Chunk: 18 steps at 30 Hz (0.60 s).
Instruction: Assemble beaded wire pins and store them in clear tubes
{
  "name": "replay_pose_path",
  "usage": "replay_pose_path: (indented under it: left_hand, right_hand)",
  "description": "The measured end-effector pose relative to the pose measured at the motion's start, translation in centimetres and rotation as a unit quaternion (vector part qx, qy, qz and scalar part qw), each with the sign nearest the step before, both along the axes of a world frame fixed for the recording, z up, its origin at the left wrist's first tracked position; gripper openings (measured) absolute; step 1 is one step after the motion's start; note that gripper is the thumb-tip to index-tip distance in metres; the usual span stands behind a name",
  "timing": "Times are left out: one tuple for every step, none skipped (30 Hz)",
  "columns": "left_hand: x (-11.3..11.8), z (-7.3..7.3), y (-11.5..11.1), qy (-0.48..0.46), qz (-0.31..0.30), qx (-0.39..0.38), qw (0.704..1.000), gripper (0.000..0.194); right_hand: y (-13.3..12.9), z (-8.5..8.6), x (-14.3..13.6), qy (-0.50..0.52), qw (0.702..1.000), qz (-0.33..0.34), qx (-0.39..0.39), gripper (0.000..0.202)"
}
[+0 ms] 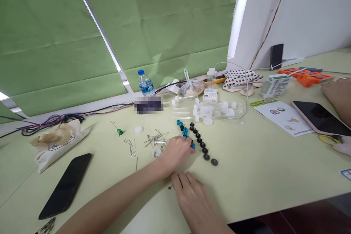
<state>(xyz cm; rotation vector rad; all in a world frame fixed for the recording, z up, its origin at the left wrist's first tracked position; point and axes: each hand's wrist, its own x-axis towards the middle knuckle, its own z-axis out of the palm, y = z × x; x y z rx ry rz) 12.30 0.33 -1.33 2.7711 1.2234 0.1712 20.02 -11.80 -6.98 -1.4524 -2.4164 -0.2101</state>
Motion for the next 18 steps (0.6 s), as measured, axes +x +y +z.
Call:
replay_pose_path:
  left_hand:
    - [-0.1,0.0,0.1,0.008,0.000,0.009,1.000,0.019]
    - [-0.3,0.0,0.2,0.014,0.000,0.017,1.000,0.021]
    - [-0.5,0.1,0.2,0.018,-0.001,0.025,1.000,0.022]
    - [-0.7,0.2,0.2,0.020,-0.003,0.032,0.999,0.024]
    - [-1.0,0.4,0.2,0.020,-0.007,0.039,0.999,0.025]
    - [-1.3,0.6,0.1,0.018,-0.014,0.046,0.999,0.025]
    - [-1.5,0.8,0.1,0.016,-0.023,0.051,0.998,0.025]
    - [-1.7,1.0,0.2,0.012,-0.037,0.057,0.998,0.025]
    - [-1.8,1.1,0.2,0.009,-0.053,0.064,0.997,0.027]
    - [-1.8,1.2,0.4,0.004,-0.072,0.072,0.995,0.028]
    - [-1.8,1.2,0.6,0.000,-0.093,0.084,0.992,0.030]
    - [-1.8,1.1,0.8,-0.002,-0.116,0.097,0.989,0.030]
    - [-1.7,0.9,1.0,-0.001,-0.139,0.109,0.984,0.028]
    - [-1.6,0.7,1.3,0.002,-0.158,0.118,0.980,0.024]
    - [-1.6,0.5,1.5,0.007,-0.173,0.122,0.977,0.020]
    - [-1.6,0.4,1.7,0.012,-0.182,0.123,0.975,0.015]
    - [-1.6,0.3,1.9,0.016,-0.187,0.122,0.975,0.012]
    - [-1.7,0.2,1.9,0.018,-0.189,0.121,0.974,0.010]
  right_hand:
    - [0.0,0.2,0.1,0.008,1.000,0.000,0.003,0.037]
    - [0.0,0.4,0.4,0.019,1.000,0.003,0.006,0.033]
    - [0.0,0.6,0.9,0.034,0.999,0.003,0.013,0.028]
    - [0.0,0.9,1.6,0.051,0.998,-0.001,0.021,0.023]
    - [0.0,1.1,2.6,0.069,0.997,-0.013,0.032,0.020]
    - [0.1,1.4,3.8,0.088,0.994,-0.039,0.048,0.018]
    - [0.2,1.6,5.1,0.105,0.990,-0.074,0.056,0.019]
    - [0.4,1.8,6.4,0.122,0.986,-0.104,0.052,0.023]
    - [0.7,1.9,7.7,0.131,0.981,-0.137,0.041,0.029]
    - [1.0,2.0,8.8,0.134,0.976,-0.167,0.030,0.035]
    - [1.3,2.0,9.8,0.135,0.973,-0.185,0.020,0.040]
    - [1.6,2.0,10.5,0.138,0.971,-0.195,0.010,0.042]
    - [1.8,2.0,10.9,0.142,0.970,-0.197,-0.005,0.041]
    - [2.0,2.0,11.2,0.147,0.970,-0.193,-0.021,0.038]
    - [2.1,2.0,11.2,0.153,0.970,-0.187,-0.038,0.034]
    - [2.1,2.0,11.0,0.160,0.969,-0.181,-0.053,0.029]
    - [2.1,2.0,10.8,0.166,0.968,-0.177,-0.066,0.026]
    - [2.0,2.1,10.4,0.169,0.967,-0.174,-0.076,0.023]
